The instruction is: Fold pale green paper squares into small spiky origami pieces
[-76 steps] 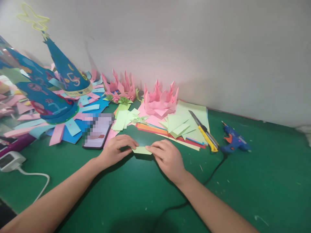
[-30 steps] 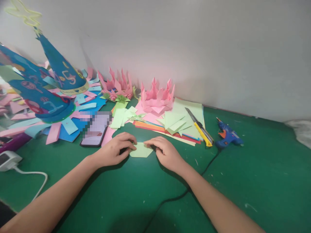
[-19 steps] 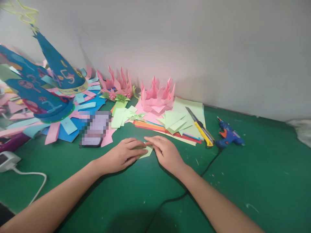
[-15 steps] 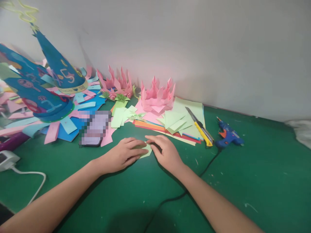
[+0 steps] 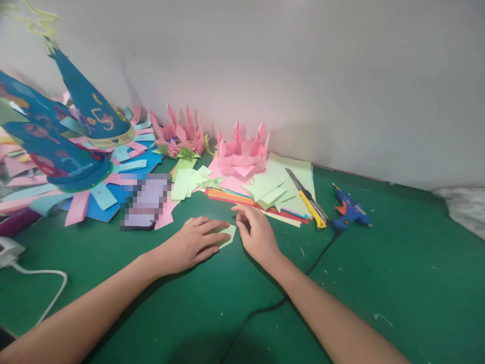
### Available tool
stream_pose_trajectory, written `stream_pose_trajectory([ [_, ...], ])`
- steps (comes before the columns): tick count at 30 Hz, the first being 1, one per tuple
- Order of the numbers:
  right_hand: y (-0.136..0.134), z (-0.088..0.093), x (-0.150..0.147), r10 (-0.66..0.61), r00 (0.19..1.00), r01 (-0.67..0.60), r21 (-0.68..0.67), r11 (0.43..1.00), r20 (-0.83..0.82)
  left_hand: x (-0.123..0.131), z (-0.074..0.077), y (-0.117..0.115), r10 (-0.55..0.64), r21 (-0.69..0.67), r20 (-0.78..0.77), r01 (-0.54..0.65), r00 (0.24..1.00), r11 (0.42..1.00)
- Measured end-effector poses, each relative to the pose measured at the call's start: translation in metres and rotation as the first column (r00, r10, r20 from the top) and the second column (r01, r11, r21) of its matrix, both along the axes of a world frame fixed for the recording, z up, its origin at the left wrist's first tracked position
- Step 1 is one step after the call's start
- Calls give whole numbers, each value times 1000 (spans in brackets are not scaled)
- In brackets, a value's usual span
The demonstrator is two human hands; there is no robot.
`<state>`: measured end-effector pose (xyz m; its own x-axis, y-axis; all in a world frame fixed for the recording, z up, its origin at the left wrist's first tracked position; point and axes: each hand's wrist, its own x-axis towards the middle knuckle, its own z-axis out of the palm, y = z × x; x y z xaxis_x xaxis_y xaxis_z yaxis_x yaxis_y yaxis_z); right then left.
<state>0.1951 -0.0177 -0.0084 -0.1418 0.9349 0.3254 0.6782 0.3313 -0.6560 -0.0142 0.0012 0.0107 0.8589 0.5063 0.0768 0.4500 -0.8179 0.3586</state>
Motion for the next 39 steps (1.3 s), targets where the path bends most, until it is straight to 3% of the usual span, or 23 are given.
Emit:
stream_pose_trajectory([
  [5, -5, 3, 0, 103, 988, -112, 79, 991, 114, 0, -1, -1, 15, 7, -11, -15, 1000, 1000],
  [13, -5, 11, 9, 153, 903, -216, 117, 969, 401, -4, -4, 2, 32, -8, 8, -32, 999, 999],
  [19, -5, 11, 11, 66, 965, -117, 189, 975, 255, -9, -2, 6, 17, 2, 78, -17, 997, 1000],
  [23, -7, 13, 2, 267, 948, -285, 90, 954, 174, -10, -3, 10, 9, -55, 140, -2, 990, 999],
  [27, -5, 15, -1, 432, 883, -436, -20, 900, 185, -12, -4, 15, -23, -76, 165, 36, 986, 996],
  [39, -8, 12, 1, 405, 838, -460, 74, 885, 364, -19, -5, 15, 18, -78, 186, -3, 982, 997],
])
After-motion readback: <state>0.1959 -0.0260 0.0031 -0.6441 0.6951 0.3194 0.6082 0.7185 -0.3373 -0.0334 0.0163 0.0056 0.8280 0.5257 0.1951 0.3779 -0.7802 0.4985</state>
